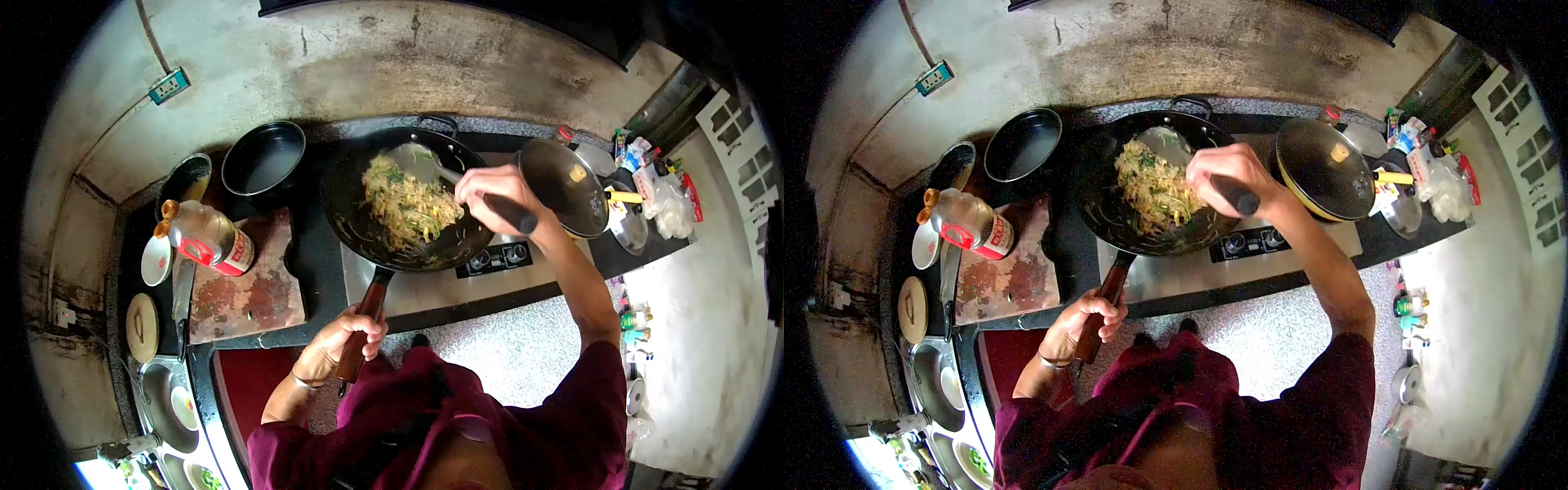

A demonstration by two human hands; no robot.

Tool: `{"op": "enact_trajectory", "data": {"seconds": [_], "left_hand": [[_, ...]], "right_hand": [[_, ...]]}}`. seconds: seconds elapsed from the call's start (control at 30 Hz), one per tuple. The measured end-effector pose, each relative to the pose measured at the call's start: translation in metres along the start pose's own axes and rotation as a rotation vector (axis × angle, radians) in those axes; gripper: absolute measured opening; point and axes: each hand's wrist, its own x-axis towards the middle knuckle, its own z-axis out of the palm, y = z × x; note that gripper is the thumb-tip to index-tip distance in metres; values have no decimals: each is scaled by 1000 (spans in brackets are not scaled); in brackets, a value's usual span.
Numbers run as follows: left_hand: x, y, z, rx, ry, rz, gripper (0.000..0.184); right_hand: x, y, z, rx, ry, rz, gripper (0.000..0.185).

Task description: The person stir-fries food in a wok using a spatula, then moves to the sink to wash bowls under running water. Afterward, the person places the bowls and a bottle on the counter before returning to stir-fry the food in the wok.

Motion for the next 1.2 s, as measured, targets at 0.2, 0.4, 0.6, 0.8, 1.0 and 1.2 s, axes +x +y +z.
{"op": "enact_trajectory", "data": {"seconds": [0.2, 0.4, 0.6, 0.8, 1.0, 1.2], "left_hand": [[-1, 0, 0, 19, 17, 2, 24], [-2, 0, -4, 24, 6, 4, 23], [-6, 3, -4, 27, 1, 15, 24], [-5, 2, -5, 43, -2, 5, 22], [-3, 0, -7, 43, -11, -1, 20], [-2, -2, -10, 49, 6, -1, 25]], "right_hand": [[-18, -23, 42, 216, -232, -71, 6], [-25, -64, -19, 185, -364, 21, 12], [-36, -1, 11, 63, 96, 129, 4], [-30, -43, 28, 315, -40, 110, 6], [-23, -54, -21, 154, -61, 135, 8], [-35, -2, 52, 394, 404, 493, 11]]}}
